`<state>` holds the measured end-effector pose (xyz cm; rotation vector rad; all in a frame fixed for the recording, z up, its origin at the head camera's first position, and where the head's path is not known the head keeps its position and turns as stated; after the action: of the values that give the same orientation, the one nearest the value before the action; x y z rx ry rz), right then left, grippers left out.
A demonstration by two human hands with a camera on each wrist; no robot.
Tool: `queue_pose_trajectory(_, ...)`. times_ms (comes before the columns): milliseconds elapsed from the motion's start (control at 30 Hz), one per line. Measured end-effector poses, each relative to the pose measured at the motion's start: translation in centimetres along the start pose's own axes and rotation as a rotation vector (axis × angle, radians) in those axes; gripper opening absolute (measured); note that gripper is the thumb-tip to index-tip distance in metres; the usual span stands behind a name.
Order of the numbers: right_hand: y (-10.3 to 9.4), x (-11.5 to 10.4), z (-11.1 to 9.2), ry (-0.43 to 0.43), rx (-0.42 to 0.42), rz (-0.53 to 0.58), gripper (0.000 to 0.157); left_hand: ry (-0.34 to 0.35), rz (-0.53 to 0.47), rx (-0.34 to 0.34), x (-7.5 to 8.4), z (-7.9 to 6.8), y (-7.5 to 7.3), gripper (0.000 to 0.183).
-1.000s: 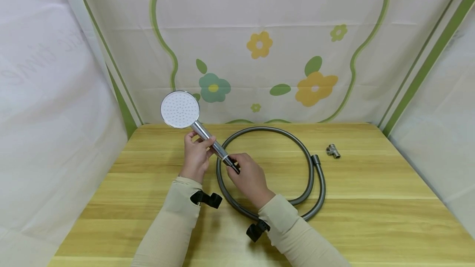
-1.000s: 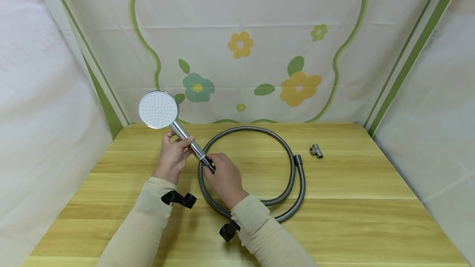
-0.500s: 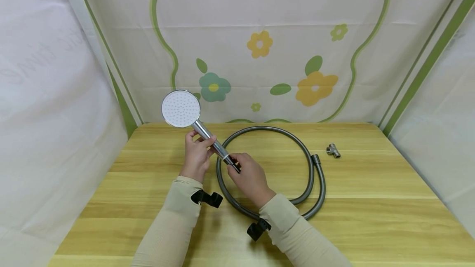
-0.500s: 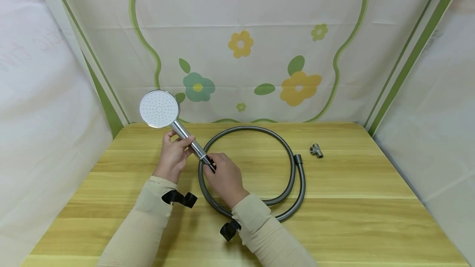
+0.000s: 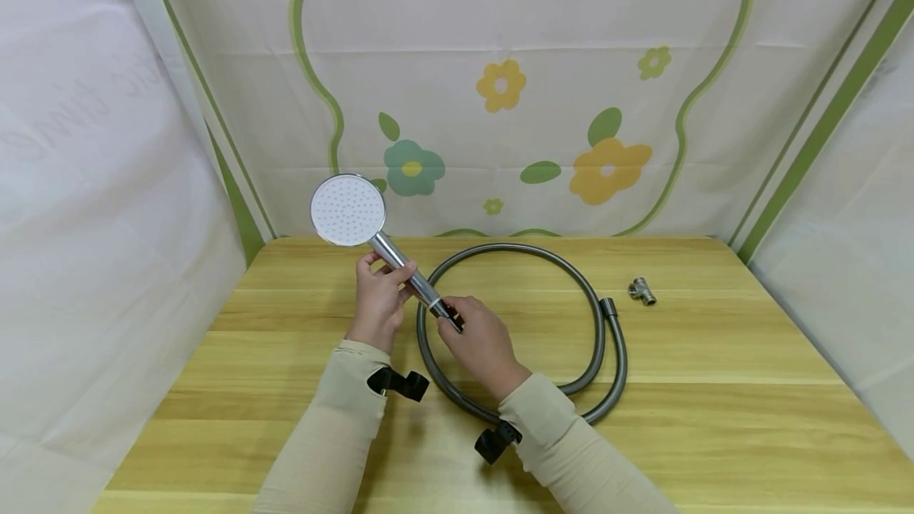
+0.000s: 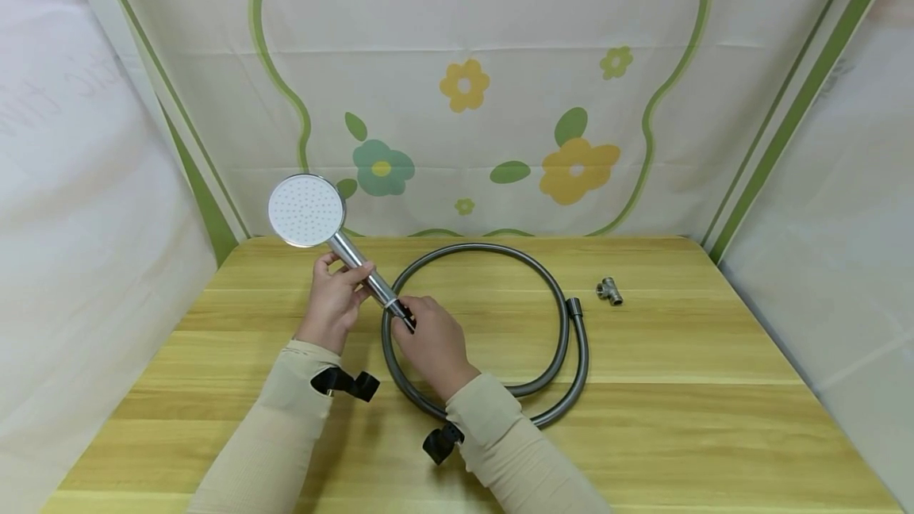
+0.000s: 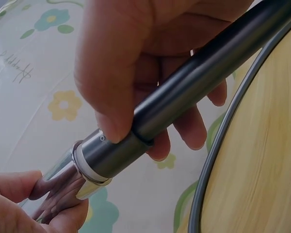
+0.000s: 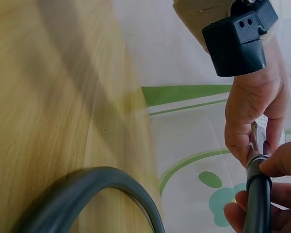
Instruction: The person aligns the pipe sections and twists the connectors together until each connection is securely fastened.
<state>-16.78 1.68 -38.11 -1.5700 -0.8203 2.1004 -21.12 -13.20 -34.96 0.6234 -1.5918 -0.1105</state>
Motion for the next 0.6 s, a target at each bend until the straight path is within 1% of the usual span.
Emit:
queue_pose_trajectory(200,-0.15,0.00,0.09,0.037,-0.050,0.102,0.029,0.000,-0.006,-0.004,-0.01,0.00,-0.05,0.061)
queue_pose_trajectory(333,-0.14,0.11,0.14,0.058,-0.070,0.131,0.031,0.006,-0.008,-0.002,-0.01,0.00,-0.06,0.061)
queue_pose_trajectory(600,-0.08,0.33,0.25,0.063,-0.102,0.183,0.032,0.005,-0.008,0.005,-0.01,-0.02,-0.05,0.061)
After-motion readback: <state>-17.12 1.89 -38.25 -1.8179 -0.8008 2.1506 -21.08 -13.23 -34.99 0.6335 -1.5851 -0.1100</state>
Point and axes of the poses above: each hand's wrist, its own z-axis towards the middle knuckle, its own y-axis out of the palm, x = y × z, the point moved 1 cm from there along z, towards the middle knuckle, and after that the axes turned 3 degrees about y, right-handed, at the moved point
